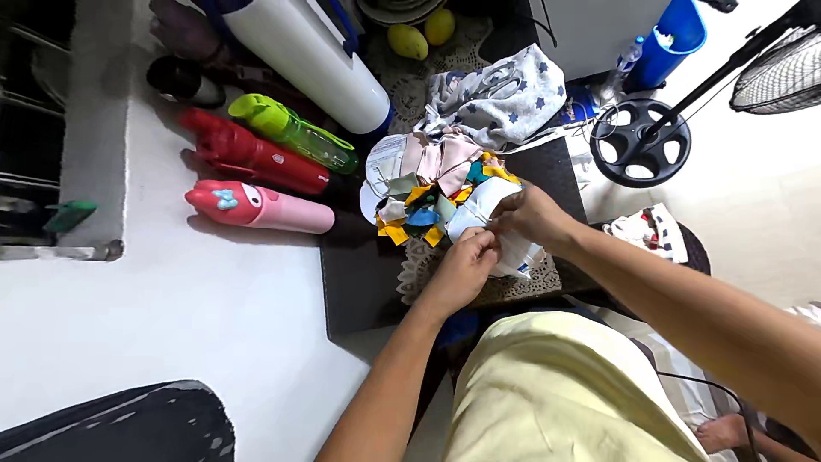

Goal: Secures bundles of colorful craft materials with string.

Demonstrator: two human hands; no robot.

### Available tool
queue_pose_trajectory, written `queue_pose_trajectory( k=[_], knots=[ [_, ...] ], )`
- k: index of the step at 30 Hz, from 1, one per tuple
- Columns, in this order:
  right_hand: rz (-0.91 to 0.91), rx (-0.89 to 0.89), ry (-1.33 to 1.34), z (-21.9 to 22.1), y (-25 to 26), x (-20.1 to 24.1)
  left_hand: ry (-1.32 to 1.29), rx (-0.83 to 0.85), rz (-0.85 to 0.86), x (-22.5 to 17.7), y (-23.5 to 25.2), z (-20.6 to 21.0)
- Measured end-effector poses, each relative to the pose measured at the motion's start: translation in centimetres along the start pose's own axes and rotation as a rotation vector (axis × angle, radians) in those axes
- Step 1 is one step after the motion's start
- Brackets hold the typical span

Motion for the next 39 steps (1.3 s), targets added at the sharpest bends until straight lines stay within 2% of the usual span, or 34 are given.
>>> queue_pose_trajectory(
  k=[7, 12, 16, 18, 19, 20, 22, 23, 25, 27, 29, 31, 39],
  knots=[
    [-0.324, -0.068, -0.127, 1.1, -2.4, -0.5, -0.26, 0.168, -0.194, -0.6, 1.0, -1.4],
    [-0.395, -0.011, -0.169, 1.0, -3.0, -0.8, -0.463, 0.186, -0.377, -0.7, 1.8, -2.3],
    [-0.429, -0.054, -0.208, 1.1, -2.9, -1.5, -0.48, 0.209, -0.405, -0.9, 1.8, -3.7],
    [-0.369, -0.028, -0.221, 0.9, -3.1, -1.5, -0.517, 0.14, -0.332, -1.0, 1.8, -6.3],
    [-0.353, -0.021, -0.223, 0.9, -3.1, -1.5, -0.546, 0.062, -0.281, -1.2, 1.8, -8.3],
    [-0.34, -0.019, -0.222, 0.8, -3.0, -1.5, -0.548, -0.086, -0.24, -1.5, 1.8, -10.4],
    [-0.317, -0.032, -0.203, 0.6, -2.9, -1.7, -0.343, -0.441, -0.178, -2.2, 1.3, -14.0],
    [-0.304, -0.042, -0.183, 0.6, -2.7, -1.8, -0.124, -0.531, -0.126, -2.7, 1.0, -14.7],
    [-0.261, -0.045, -0.139, 0.4, -2.5, -1.7, 0.298, -0.529, 0.013, -4.0, 0.5, -12.8],
    [-0.225, -0.031, -0.111, 0.2, -2.6, -1.5, 0.424, -0.348, 0.131, -4.2, 0.4, -7.3],
    [-0.237, -0.029, -0.105, -0.1, -2.5, -1.7, 0.43, -0.2, 0.136, -3.0, 1.1, -2.8],
    [-0.234, -0.024, -0.104, -0.3, -2.7, -1.9, 0.373, -0.202, 0.128, -2.0, 1.5, -1.0],
    [-0.147, 0.1, -0.06, -1.6, -2.4, -2.4, 0.317, -0.324, 0.299, -0.7, 2.6, 0.5]
  ],
)
Point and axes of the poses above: each hand's wrist, its own y-axis towards the middle knuckle, its own z-axis out of the palm, x = y × z, the point moved 5 cm from there along y, towards the middle knuckle, and after that the axes turned 9 degrees about y, right-handed, at the moved point
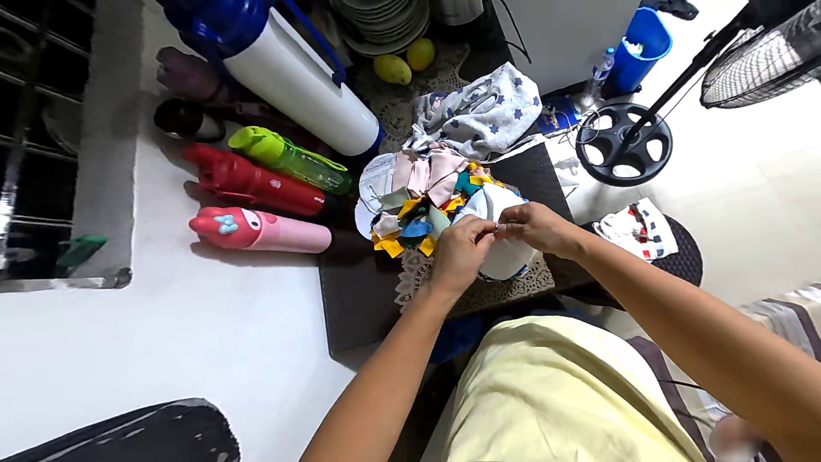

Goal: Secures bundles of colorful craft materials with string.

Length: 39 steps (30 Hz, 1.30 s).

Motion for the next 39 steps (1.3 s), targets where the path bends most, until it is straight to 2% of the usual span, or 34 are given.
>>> queue_pose_trajectory(
  k=[5, 8, 10, 15, 18, 20, 24, 29, 36, 39],
  knots=[
    [0.028, 0.022, 0.024, -0.3, -0.2, -0.1, 0.034, -0.119, 0.108, 0.2, -0.2, 0.8],
    [0.023, 0.033, 0.019, -0.4, 0.3, -0.3, 0.12, -0.294, 0.218, 0.3, -1.0, 1.8],
    [0.085, 0.074, -0.063, -0.6, 0.3, 0.7, 0.199, -0.397, 0.295, 0.0, -1.4, 2.4],
    [0.188, 0.158, -0.223, -0.9, 0.5, 2.3, 0.255, -0.434, 0.364, -0.3, -1.2, 2.9],
    [0.147, 0.185, -0.256, -0.9, 0.5, 2.4, 0.165, -0.358, 0.274, -0.3, -1.0, 2.3],
    [0.04, 0.144, -0.271, -0.6, 0.5, 1.9, 0.106, -0.256, 0.185, -0.3, -0.8, 1.7],
    [-0.256, -0.235, -0.266, 1.0, -0.4, 1.0, 0.058, -0.09, 0.058, 0.1, -0.2, 0.5],
    [-0.408, -0.592, -0.235, 3.4, -1.3, -0.1, 0.051, 0.039, -0.051, 0.3, 0.4, -0.4],
    [-0.619, -0.71, -0.283, 4.4, -1.2, -0.5, 0.077, 0.153, -0.103, 0.2, 0.9, -1.0],
    [-0.651, -0.708, -0.272, 4.5, -1.3, -0.6, 0.066, 0.172, -0.106, 0.3, 0.8, -1.3]
  ],
)
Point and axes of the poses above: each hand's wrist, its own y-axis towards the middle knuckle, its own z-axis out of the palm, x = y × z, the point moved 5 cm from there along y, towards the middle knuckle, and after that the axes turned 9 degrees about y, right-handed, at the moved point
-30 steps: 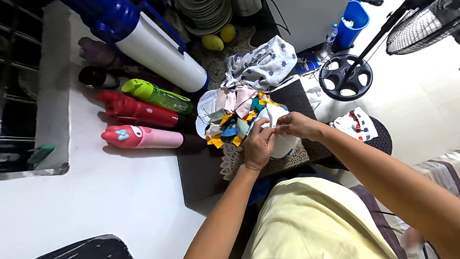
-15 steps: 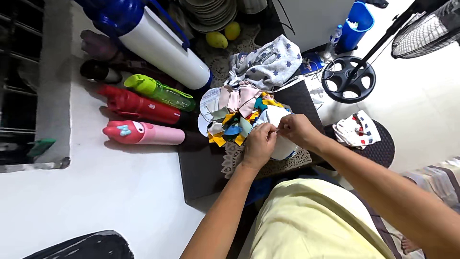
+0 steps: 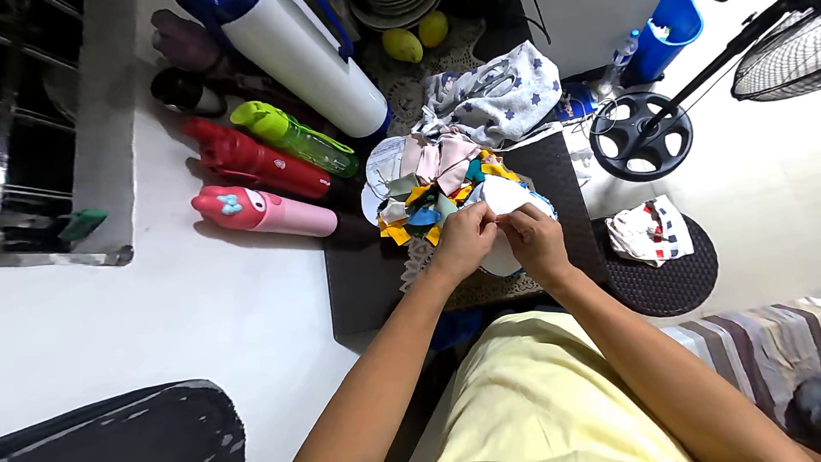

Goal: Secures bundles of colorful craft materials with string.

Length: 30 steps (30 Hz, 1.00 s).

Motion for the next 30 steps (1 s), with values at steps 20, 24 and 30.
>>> queue_pose_trajectory(
  k=[20, 24, 30],
  knots=[
    [0.739, 0.457, 0.194, -0.6, 2.5, -0.7, -0.044, -0.568, 0.127, 0.5, -3.2, 3.0],
    [0.67, 0.478, 0.195, -1.2, 2.5, -0.3, -0.081, -0.461, 0.166, 0.9, -2.9, 2.3],
    [0.359, 0.477, 0.11, -0.8, 2.2, -0.5, -0.364, -0.276, 0.007, 2.0, -2.8, 2.0]
  ],
)
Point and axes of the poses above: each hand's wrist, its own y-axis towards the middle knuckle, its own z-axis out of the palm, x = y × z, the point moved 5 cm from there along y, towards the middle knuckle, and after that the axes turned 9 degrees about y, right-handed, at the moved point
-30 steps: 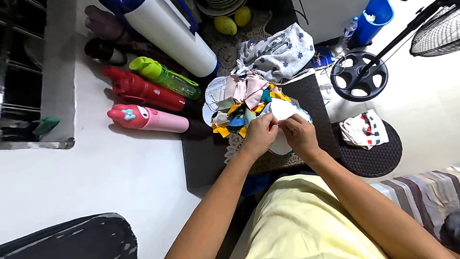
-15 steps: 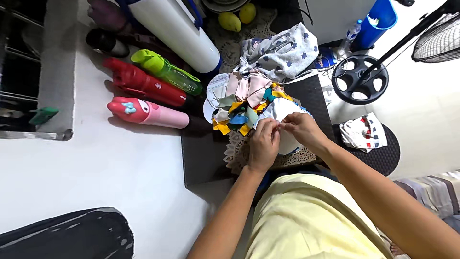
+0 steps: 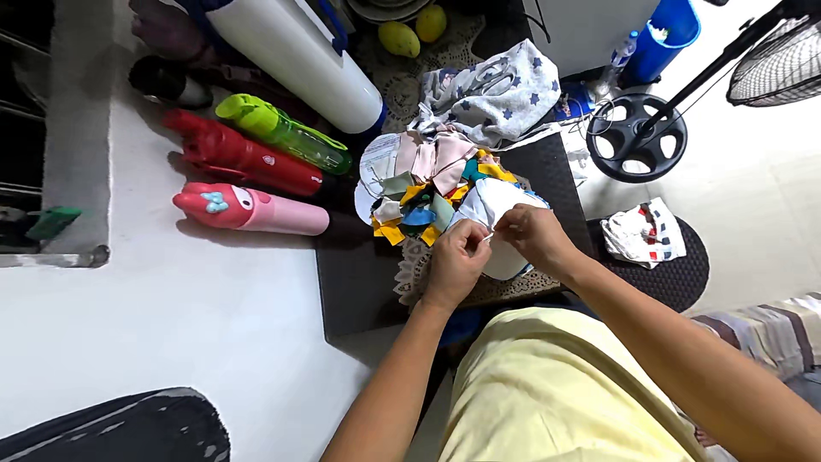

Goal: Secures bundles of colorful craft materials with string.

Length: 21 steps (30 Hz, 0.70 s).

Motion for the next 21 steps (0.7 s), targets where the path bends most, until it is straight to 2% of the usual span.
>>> queue_pose_trajectory(
  k=[3, 6, 7, 9, 11, 13, 15, 18, 21],
  knots=[
    [-0.028, 0.004, -0.015, 0.2, 0.0, 0.3, -0.281, 0.057, -0.22, 0.5, 0.1, 0.3],
    [-0.08, -0.02, -0.03, 0.2, -0.1, 0.2, -0.323, 0.108, -0.289, 0.5, 0.4, 0.2],
    [-0.096, -0.028, -0.039, 0.2, -0.1, 0.1, -0.253, 0.129, -0.277, 0.3, 0.5, -0.1],
    [-0.117, -0.035, -0.051, 0.2, -0.1, 0.0, 0.046, 0.164, -0.213, -0.4, 0.6, -0.8],
    [-0.131, -0.031, -0.054, 0.3, 0.0, 0.0, 0.352, 0.164, -0.08, -1.2, 0.5, -1.1],
    [-0.153, -0.031, -0.083, 0.4, 0.0, 0.0, 0.529, 0.128, 0.033, -1.6, 0.3, -1.0],
    [-0.167, -0.033, -0.109, 0.5, 0.0, 0.1, 0.59, 0.109, 0.044, -1.4, 0.1, -0.9],
    [-0.169, -0.021, -0.13, 0.1, 0.1, 0.0, 0.44, 0.061, -0.039, -0.7, 0.1, -1.4],
    [-0.162, 0.009, -0.12, -0.1, 0.1, 0.0, -0.105, 0.044, -0.308, 1.1, -0.2, -1.7]
  ],
)
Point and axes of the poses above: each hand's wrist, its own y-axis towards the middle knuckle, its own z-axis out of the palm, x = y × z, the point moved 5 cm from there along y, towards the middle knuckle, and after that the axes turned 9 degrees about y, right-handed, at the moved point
